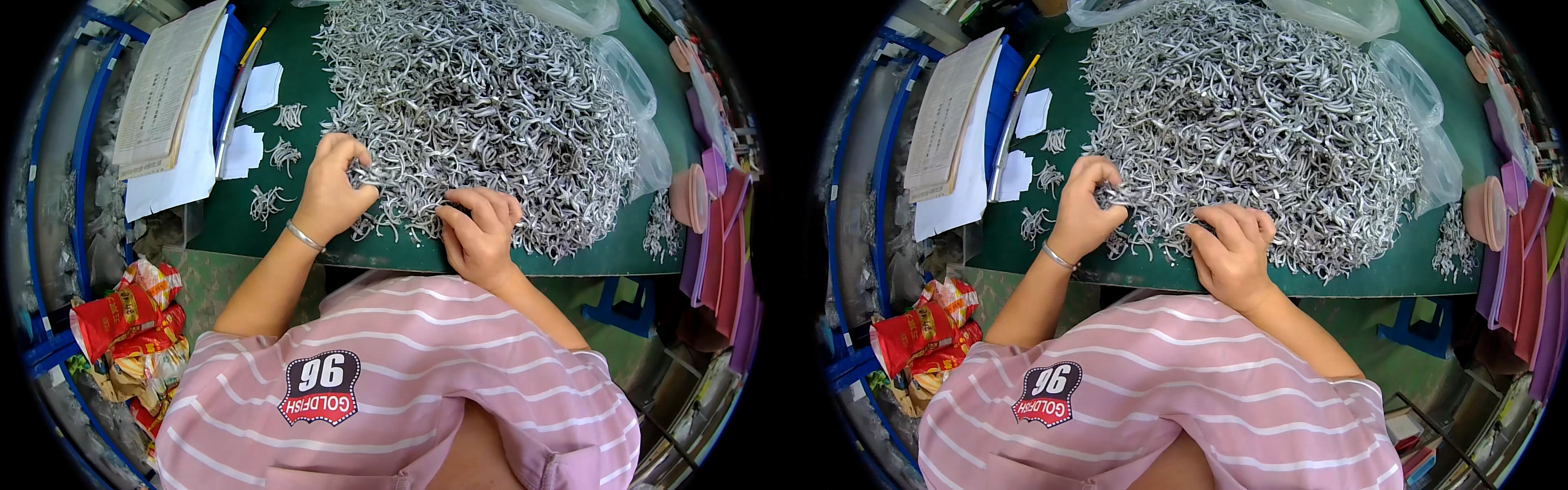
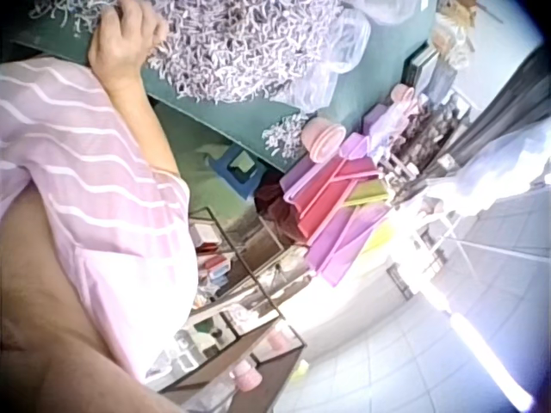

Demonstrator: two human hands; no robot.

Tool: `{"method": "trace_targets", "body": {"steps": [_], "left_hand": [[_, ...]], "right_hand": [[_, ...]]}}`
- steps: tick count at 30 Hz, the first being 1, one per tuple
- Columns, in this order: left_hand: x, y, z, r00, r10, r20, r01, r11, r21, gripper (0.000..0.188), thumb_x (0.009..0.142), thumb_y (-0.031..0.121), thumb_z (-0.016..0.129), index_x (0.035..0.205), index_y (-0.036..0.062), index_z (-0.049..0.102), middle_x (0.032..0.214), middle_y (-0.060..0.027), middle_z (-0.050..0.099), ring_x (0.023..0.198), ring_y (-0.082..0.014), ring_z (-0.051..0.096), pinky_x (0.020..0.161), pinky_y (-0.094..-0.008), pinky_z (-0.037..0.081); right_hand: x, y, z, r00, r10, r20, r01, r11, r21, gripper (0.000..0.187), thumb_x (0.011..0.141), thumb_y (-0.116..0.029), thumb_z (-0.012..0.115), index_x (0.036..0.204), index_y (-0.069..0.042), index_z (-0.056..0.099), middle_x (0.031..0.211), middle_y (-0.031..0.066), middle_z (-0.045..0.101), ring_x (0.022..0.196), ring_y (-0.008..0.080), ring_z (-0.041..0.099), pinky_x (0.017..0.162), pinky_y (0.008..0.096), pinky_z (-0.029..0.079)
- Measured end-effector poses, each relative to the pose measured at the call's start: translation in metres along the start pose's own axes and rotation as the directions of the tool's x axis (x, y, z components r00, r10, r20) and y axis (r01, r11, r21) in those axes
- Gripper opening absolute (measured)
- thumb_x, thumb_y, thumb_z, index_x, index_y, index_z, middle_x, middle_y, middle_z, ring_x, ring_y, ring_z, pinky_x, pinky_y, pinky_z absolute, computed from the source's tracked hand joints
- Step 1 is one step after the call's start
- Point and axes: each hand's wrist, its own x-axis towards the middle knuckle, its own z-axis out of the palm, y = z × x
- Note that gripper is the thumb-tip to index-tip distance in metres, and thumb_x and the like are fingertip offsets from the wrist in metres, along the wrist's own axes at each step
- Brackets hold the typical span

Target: The person sorts a large pile of small, silver metal hooks on a green table, picking them up by hand and placing them into a clear plastic bag. The person then retrieves a large brown sack and transfers the remaining hooks from the table into the sack.

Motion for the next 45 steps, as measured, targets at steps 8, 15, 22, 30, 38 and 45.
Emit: {"method": "trace_targets", "body": {"steps": [8,15,22,30,38,45], "left_hand": [[0.009,0.014,-0.007,0.832,-0.428,0.351,0.465,0.195,-0.864,0.033,0.080,-0.004,0.055,0.113,-0.0021,0.054,0.102,-0.0102,0.062,0.086,-0.0163,0.060,0.075,-0.0310,0.052],[0.009,0.029,-0.012,0.895,-0.275,0.350,0.376,0.048,-0.925,0.050,0.080,-0.005,0.046,0.130,-0.0094,0.043,0.130,-0.0245,0.049,0.123,-0.0326,0.049,0.102,-0.0421,0.042],[0.004,0.024,-0.013,0.877,-0.323,0.357,0.403,0.087,-0.911,0.045,0.089,0.000,0.049,0.133,-0.0043,0.040,0.132,-0.0262,0.047,0.123,-0.0348,0.049,0.100,-0.0426,0.044],[0.005,0.029,-0.014,0.903,-0.272,0.334,0.371,0.097,-0.924,0.045,0.090,-0.002,0.047,0.134,-0.0046,0.038,0.131,-0.0234,0.049,0.121,-0.0303,0.051,0.099,-0.0387,0.044],[0.007,0.048,-0.006,0.951,-0.163,0.264,0.307,0.615,-0.726,0.038,0.090,-0.005,0.044,0.128,-0.0050,0.047,0.129,-0.0167,0.054,0.120,-0.0231,0.052,0.101,-0.0337,0.041],[0.006,0.051,-0.001,0.995,0.060,0.074,-0.033,0.944,-0.329,0.029,0.086,-0.008,0.052,0.113,-0.0020,0.060,0.121,-0.0157,0.060,0.115,-0.0244,0.057,0.096,-0.0313,0.044]], "right_hand": [[0.011,0.000,-0.008,1.000,0.006,0.024,-0.006,1.000,0.013,0.028,0.064,-0.005,0.068,0.091,-0.011,0.065,0.096,0.0016,0.060,0.091,0.0222,0.055,0.080,0.0360,0.031],[0.046,-0.002,0.010,0.992,0.012,0.128,0.005,0.991,-0.133,0.024,0.070,-0.009,0.061,0.093,-0.011,0.064,0.088,-0.0002,0.053,0.086,0.0191,0.050,0.077,0.0368,0.031],[0.054,-0.002,0.012,0.982,0.028,0.185,-0.001,0.990,-0.144,0.018,0.070,-0.009,0.060,0.087,-0.010,0.062,0.086,0.0019,0.052,0.085,0.0214,0.050,0.079,0.0382,0.032],[0.060,-0.005,-0.010,0.956,0.265,0.123,-0.292,0.878,0.379,0.010,0.083,-0.004,0.063,0.093,-0.001,0.063,0.087,0.0087,0.059,0.073,0.0213,0.058,0.062,0.0324,0.047],[0.049,-0.001,-0.018,0.534,0.530,0.658,-0.679,-0.194,0.708,0.015,0.092,-0.008,0.058,0.101,0.003,0.062,0.080,0.0100,0.066,0.069,0.0136,0.066,0.058,0.0222,0.054],[0.043,-0.002,-0.021,0.537,0.534,0.653,-0.640,-0.246,0.728,0.012,0.090,-0.002,0.057,0.099,0.004,0.061,0.087,0.0109,0.065,0.076,0.0169,0.067,0.066,0.0255,0.058]]}}
